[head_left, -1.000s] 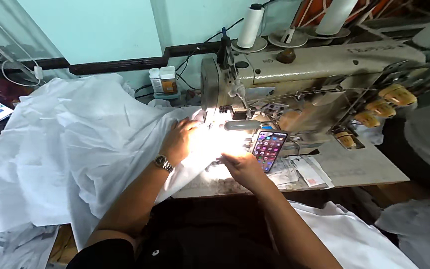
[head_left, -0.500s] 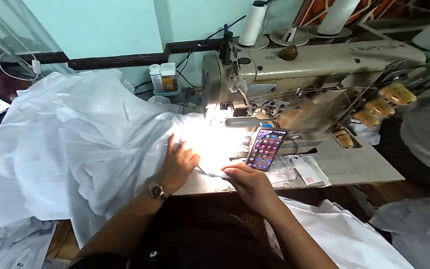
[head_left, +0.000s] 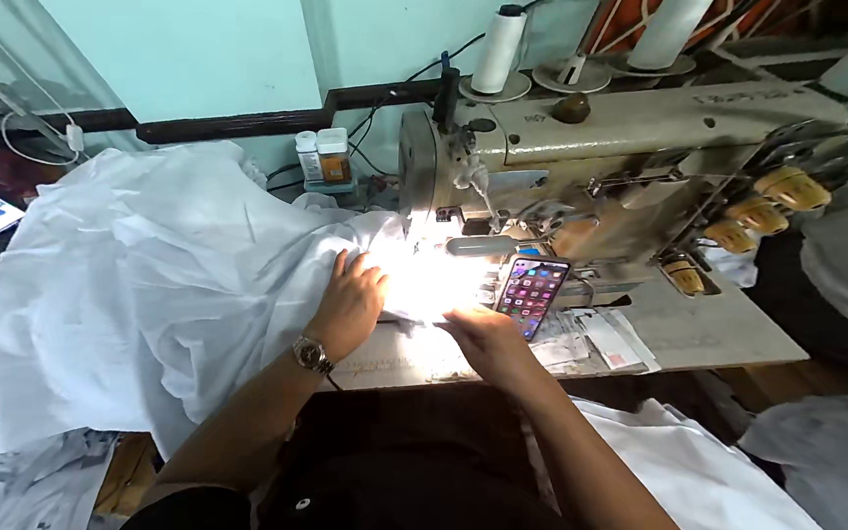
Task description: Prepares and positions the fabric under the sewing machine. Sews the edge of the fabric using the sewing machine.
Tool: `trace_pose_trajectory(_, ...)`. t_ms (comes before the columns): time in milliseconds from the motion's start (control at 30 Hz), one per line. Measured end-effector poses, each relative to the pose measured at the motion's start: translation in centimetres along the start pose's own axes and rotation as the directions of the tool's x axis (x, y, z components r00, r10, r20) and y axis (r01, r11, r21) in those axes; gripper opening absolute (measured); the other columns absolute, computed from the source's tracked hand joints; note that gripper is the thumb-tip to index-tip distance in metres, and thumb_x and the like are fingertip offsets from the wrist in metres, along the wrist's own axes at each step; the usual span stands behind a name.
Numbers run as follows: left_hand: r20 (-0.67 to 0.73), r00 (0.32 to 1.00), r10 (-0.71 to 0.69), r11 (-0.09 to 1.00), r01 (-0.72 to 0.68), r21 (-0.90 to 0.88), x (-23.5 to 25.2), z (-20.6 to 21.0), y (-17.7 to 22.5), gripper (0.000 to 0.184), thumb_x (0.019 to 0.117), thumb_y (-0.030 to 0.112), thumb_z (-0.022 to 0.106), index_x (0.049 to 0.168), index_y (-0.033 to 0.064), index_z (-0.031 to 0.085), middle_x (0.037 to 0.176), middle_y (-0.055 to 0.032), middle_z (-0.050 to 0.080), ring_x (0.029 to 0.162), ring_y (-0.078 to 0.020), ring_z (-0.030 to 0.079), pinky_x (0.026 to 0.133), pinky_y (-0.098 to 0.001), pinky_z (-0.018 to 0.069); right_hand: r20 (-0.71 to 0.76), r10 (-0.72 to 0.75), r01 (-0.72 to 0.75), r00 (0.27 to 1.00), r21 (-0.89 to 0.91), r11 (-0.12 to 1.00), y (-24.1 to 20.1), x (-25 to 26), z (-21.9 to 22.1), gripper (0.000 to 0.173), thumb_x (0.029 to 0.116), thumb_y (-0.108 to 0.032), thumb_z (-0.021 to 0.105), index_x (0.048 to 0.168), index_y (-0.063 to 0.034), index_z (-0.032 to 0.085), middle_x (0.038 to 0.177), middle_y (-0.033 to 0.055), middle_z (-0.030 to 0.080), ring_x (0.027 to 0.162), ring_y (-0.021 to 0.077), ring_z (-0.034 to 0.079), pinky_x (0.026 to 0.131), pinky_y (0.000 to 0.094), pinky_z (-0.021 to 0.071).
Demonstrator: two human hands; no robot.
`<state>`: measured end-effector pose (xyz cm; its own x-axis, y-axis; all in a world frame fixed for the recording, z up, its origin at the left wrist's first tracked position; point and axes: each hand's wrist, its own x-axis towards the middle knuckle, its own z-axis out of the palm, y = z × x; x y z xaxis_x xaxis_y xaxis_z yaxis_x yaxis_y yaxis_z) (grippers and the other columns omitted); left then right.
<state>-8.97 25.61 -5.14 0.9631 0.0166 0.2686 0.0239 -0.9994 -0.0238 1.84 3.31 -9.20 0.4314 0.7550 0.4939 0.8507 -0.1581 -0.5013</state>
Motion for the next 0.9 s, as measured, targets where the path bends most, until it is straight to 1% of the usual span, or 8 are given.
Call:
trace_pose_trajectory(267,0.017,1.000,-0.024,1.000,0.024,-0.005,4.1,0.8,-3.6,0.036,0.0862,-0.001,0.068,0.121,0.0077,0.071,0.127,-0.0111,0.069,0.131,-0.0357,0.055,0.098,-0.0574,0.0475,-0.009,0.100,-0.101,0.995,-0.073,0.992,1.0,3.6,1.6,0.027,0.1019,-0.022,0.058,0.109,-0.0091,0.080,0.099,0.0132,0.078,0.097,0.0324,0.075,0.086,0.0562,0.0572)
trace_pose_trajectory(400,0.191,0.972,-0.139,0.988,0.122,0.098,3.0,-3.2,-4.8,0.074,0.0753,0.072,0.074,0.114,0.0085,0.072,0.132,-0.0161,0.064,0.138,-0.0444,0.046,0.099,-0.0709,0.0424,-0.025,0.102,-0.103,0.994,-0.056,0.993,1.2,3.6,1.7,0.027,0.1019,-0.023,0.058,0.107,-0.0095,0.080,0.100,0.0122,0.078,0.099,0.0306,0.074,0.088,0.0548,0.0569)
trace_pose_trajectory(467,0.189,0.967,-0.172,0.980,0.149,0.130,2.4,-4.8,-5.5,0.086,0.0702,0.084,0.068,0.110,0.0077,0.072,0.125,-0.0173,0.066,0.134,-0.0443,0.049,0.099,-0.0699,0.0422,-0.018,0.108,-0.108,0.994,-0.053,0.993,1.2,3.6,1.7,0.027,0.1022,-0.023,0.058,0.107,-0.0091,0.080,0.099,0.0123,0.078,0.098,0.0300,0.074,0.088,0.0542,0.0570)
trace_pose_trajectory(567,0.095,0.993,-0.071,0.997,0.067,0.048,1.3,-6.7,-5.0,0.049,0.0779,0.044,0.086,0.105,0.0065,0.072,0.122,-0.0152,0.066,0.133,-0.0393,0.052,0.107,-0.0664,0.0378,0.018,0.140,-0.139,0.990,-0.045,0.989,1.2,3.8,1.5,0.028,0.1026,-0.024,0.057,0.107,-0.0077,0.080,0.097,0.0133,0.077,0.096,0.0303,0.074,0.087,0.0545,0.0567)
trace_pose_trajectory(633,-0.048,0.992,0.114,0.985,-0.119,-0.125,-0.3,-7.3,-3.4,0.025,0.0815,0.025,0.081,0.098,0.0078,0.073,0.110,-0.0110,0.071,0.121,-0.0307,0.062,0.112,-0.0607,0.0378,0.103,0.208,-0.208,0.973,-0.011,0.978,1.1,4.1,0.9,0.030,0.1036,-0.026,0.058,0.107,-0.0060,0.079,0.096,0.0145,0.076,0.095,0.0301,0.073,0.088,0.0551,0.0555)
trace_pose_trajectory(700,-0.143,0.942,0.304,0.879,-0.335,-0.340,-2.2,-7.4,-0.7,0.018,0.0912,0.029,0.071,0.095,0.0114,0.074,0.092,-0.0032,0.072,0.098,-0.0173,0.069,0.111,-0.0474,0.0431,0.162,0.262,-0.274,0.951,0.061,0.960,1.2,4.0,0.4,0.029,0.1027,-0.027,0.059,0.105,-0.0045,0.078,0.091,0.0128,0.075,0.089,0.0246,0.071,0.086,0.0506,0.0554)
trace_pose_trajectory(800,-0.155,0.835,0.527,0.671,-0.522,-0.527,-4.2,-6.4,3.1,0.020,0.0997,0.027,0.064,0.098,0.0078,0.065,0.083,-0.0063,0.069,0.091,-0.0201,0.070,0.103,-0.0393,0.0499,0.110,0.155,-0.175,0.982,0.202,0.964,1.1,2.1,0.6,0.023,0.0988,-0.022,0.060,0.101,-0.0104,0.079,0.079,0.0022,0.070,0.069,0.0075,0.061,0.067,0.0308,0.0532)
trace_pose_trajectory(900,-0.177,0.843,0.507,0.664,-0.514,-0.543,-5.3,-4.0,4.1,0.027,0.0978,0.036,0.067,0.096,0.0088,0.062,0.081,-0.0063,0.067,0.089,-0.0210,0.068,0.099,-0.0381,0.0498,0.034,-0.028,0.019,0.999,0.261,0.965,-0.4,-1.5,1.2,0.017,0.0960,-0.013,0.064,0.099,-0.0163,0.080,0.106,0.0017,0.075,0.090,0.0068,0.069,0.079,0.0257,0.0591)
